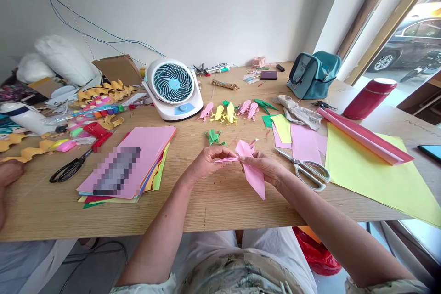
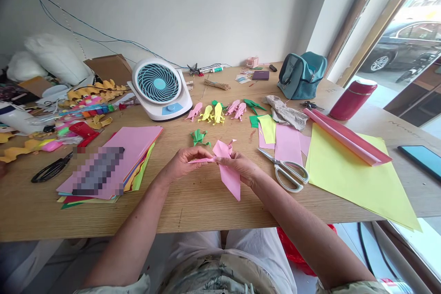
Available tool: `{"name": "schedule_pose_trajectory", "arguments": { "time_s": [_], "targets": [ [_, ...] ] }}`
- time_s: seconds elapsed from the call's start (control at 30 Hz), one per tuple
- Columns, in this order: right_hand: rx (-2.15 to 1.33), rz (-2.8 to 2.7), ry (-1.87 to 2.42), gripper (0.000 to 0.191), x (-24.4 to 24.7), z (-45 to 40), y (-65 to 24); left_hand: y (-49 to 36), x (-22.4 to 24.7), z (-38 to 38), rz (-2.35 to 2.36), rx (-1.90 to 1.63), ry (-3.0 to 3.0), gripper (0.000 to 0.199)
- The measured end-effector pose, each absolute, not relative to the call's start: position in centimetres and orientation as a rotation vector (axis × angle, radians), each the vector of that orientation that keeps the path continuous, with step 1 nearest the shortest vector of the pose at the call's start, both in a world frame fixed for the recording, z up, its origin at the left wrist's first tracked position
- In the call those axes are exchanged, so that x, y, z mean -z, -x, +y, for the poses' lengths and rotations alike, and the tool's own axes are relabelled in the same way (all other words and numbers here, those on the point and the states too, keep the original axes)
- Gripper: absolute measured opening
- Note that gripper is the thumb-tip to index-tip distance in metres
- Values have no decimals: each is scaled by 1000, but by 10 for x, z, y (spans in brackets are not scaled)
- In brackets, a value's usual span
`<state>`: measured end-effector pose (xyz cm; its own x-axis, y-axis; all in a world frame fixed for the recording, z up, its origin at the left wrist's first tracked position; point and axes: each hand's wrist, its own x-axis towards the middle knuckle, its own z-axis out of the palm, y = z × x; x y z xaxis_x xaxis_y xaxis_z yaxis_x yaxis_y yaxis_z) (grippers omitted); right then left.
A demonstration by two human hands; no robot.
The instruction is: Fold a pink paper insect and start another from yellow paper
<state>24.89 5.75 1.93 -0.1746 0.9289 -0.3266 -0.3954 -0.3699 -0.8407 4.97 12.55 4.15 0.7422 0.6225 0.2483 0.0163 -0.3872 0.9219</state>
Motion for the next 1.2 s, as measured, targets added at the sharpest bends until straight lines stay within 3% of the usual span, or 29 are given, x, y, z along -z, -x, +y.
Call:
{"name": "schedule_pose_trajectory", "arguments": {
  "time_s": [0.63,0.87,1.0,1.2],
  "targets": [
    [-1686,-760,1113,44,-21,56,-248,-52,-42,125,449,-676,-1801,22],
    [-1640,-760,1097,44,-25,55,-246,-50,-39,128,523,-608,-1724,43],
    [-1572,-809,1107,43,-25,55,-245,-55,-33,125,642,-708,-1814,29],
    [-1457,-901,1168,44,-18,57,-246,-62,-38,115,748,-765,-1861,29]
  ]
}}
